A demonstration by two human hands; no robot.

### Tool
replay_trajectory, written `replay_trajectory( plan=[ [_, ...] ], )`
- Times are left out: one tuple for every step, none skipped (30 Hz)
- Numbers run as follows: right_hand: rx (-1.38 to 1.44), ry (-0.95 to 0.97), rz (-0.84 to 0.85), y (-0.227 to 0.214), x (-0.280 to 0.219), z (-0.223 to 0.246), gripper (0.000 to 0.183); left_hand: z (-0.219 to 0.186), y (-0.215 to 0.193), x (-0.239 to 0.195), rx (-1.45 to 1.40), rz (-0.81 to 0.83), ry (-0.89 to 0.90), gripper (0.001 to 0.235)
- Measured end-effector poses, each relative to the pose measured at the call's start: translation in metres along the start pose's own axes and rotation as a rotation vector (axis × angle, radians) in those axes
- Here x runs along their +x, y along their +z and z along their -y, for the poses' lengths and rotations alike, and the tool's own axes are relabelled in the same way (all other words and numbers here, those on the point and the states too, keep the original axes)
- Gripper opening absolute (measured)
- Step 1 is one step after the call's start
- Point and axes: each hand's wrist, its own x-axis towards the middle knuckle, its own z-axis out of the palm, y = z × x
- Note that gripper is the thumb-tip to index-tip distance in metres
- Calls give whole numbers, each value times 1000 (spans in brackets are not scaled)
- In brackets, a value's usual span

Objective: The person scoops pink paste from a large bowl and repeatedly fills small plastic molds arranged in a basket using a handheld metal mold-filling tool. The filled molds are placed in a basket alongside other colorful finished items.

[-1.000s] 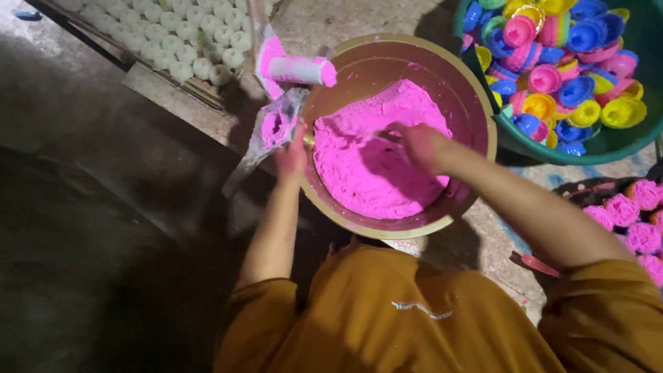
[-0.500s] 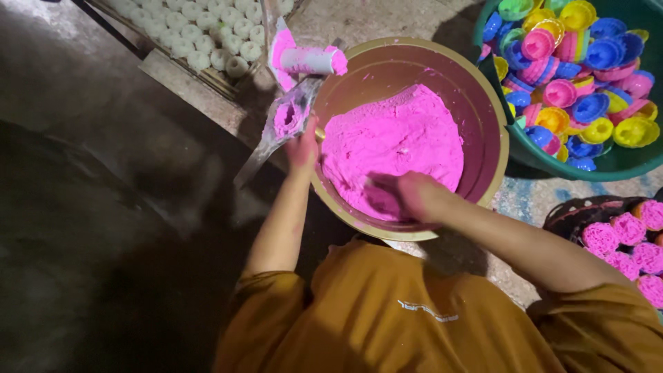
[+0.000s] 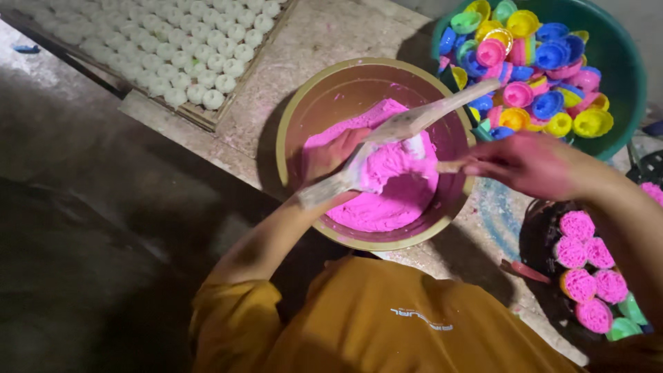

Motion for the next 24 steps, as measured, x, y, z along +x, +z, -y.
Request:
replay_trajectory(
  plan=[
    [-243, 84, -62, -1, -2, 16, 42, -3, 7, 1, -26, 7, -7, 53],
    [-262, 81, -38, 4, 2, 34, 46, -5, 17, 3, -51, 13, -14, 52],
    [-287, 79, -20, 6, 7, 47, 52, -7, 29, 9, -79, 12, -16, 51],
    [-455, 82, 60, 19, 9, 60, 51, -6, 41, 11, -82, 76, -13, 45],
    [-625, 73, 145, 36, 12, 71, 49, -3, 52, 9, -83, 136, -19, 40],
    [-773, -164, -191, 50, 8, 75, 43, 1, 62, 5, -83, 197, -25, 35],
    [-898, -406, -534, 63, 2, 78, 38, 7, 69, -2, -48, 229, -35, 37],
    [-875, -419, -508, 67, -1, 75, 43, 13, 74, -11, -12, 262, -44, 40],
    [-848, -431, -482, 68, -12, 71, 47, 19, 76, -20, 23, 299, -55, 43],
    [-821, -442, -455, 67, -23, 70, 52, 30, 74, -21, 28, 272, -63, 43],
    [-788, -375, -440, 56, -35, 68, 52, 39, 71, -20, 29, 239, -71, 44],
    [-753, -308, -426, 44, -52, 67, 52, 44, 68, -23, 30, 205, -79, 44],
    [-765, -259, -392, 30, -61, 69, 59, 50, 63, -19, -270, 105, -188, 44],
    [-777, -210, -357, 16, -71, 71, 67, 54, 55, -15, -439, 17, -210, 43],
    [-787, -164, -321, 7, -75, 75, 74, 54, 51, -12, -524, -36, -192, 43],
    [-784, -169, -304, 4, -64, 80, 68, 52, 49, -6, -502, -45, -127, 43],
    [-774, -172, -280, 11, -50, 87, 61, 46, 52, -10, -459, -25, -69, 43],
    [-763, -174, -255, 21, -37, 92, 55, 42, 55, -12, -419, -9, -18, 42],
    [-858, -185, -239, 34, -17, 97, 45, 37, 60, -11, -399, 0, -13, 42],
    [-955, -196, -224, 46, -4, 102, 36, 32, 64, -14, -379, 18, -26, 42],
    [-912, -223, -243, 51, 4, 103, 34, 33, 65, -10, -354, 31, -35, 42],
    [-870, -250, -262, 53, 8, 106, 32, 34, 67, -13, -319, 55, -55, 42],
    [-825, -274, -278, 55, 5, 109, 30, 39, 67, -15, -292, 76, -77, 41],
    [-753, -317, -347, 46, 1, 106, 36, 46, 68, -11, -269, 93, -102, 41]
  ],
)
